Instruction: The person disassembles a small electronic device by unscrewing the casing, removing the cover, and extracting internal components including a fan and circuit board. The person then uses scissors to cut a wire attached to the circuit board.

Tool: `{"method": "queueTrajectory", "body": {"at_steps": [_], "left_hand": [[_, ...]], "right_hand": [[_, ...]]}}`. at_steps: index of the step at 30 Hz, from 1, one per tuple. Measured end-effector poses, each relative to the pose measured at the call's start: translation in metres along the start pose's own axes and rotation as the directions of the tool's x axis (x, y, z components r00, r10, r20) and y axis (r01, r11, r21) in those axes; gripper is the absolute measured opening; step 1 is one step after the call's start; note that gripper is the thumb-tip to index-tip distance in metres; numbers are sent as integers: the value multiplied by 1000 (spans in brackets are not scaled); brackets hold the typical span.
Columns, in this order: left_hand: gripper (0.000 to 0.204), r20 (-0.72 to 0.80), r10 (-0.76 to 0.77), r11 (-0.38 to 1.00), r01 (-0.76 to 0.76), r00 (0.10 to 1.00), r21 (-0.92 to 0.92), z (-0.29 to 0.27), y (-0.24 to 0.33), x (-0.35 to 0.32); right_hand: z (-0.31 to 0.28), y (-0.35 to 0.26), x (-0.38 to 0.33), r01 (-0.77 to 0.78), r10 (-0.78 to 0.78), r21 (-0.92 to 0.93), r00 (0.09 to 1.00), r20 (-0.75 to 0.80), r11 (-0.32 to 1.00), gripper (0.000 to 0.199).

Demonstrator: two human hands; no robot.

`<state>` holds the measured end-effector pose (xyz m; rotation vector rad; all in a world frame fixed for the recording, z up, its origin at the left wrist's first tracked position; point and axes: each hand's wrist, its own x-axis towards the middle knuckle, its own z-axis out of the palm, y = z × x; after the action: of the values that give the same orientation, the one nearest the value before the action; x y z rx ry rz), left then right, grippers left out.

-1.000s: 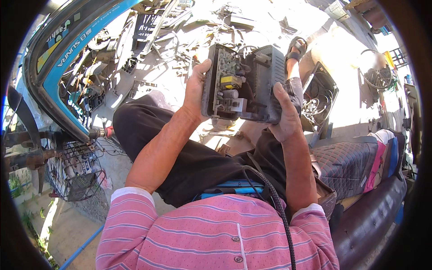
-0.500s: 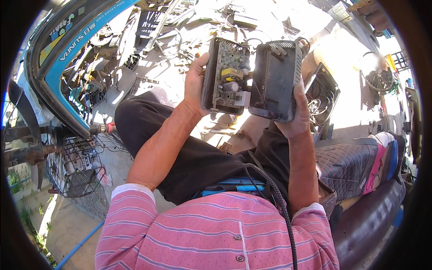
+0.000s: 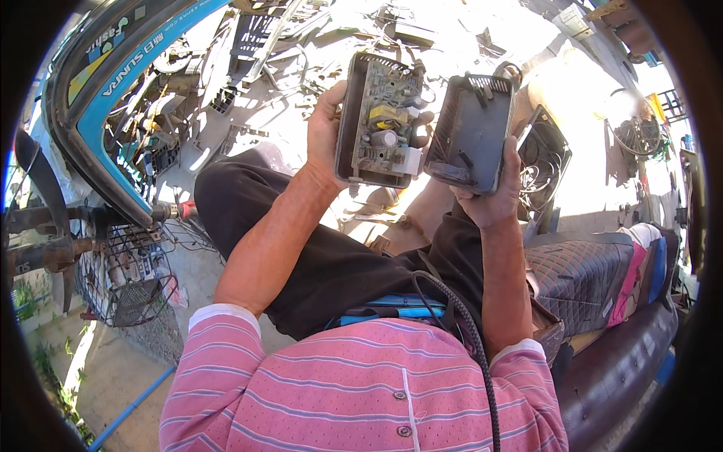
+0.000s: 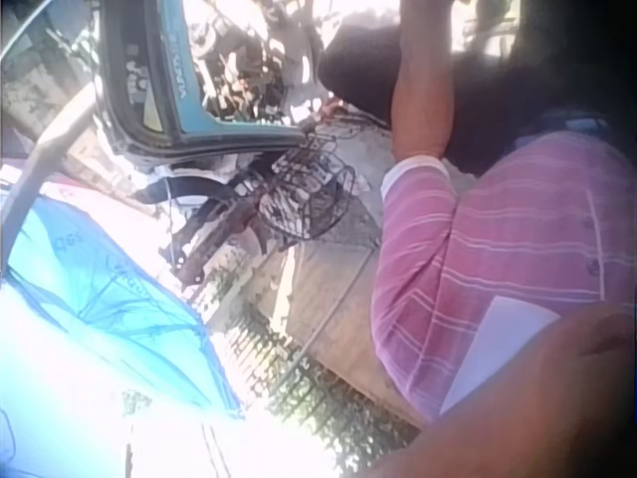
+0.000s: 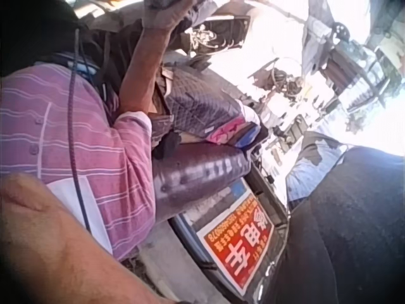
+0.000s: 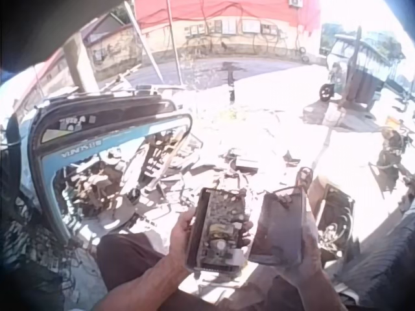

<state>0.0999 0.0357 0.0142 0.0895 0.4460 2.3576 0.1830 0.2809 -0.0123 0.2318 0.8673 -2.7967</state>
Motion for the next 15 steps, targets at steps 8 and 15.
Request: {"method": "queueTrajectory", "body": {"at_steps": [8, 15], "left_hand": [[84, 86, -51, 998, 54, 995, -32, -2, 3, -1], [83, -67, -11, 999, 14, 998, 37, 1, 0, 0]], "right_hand": [[-10, 10, -1, 74, -84, 133, 994, 70, 988, 72], [-10, 14, -1, 72, -78, 145, 996, 39, 987, 72]]}}
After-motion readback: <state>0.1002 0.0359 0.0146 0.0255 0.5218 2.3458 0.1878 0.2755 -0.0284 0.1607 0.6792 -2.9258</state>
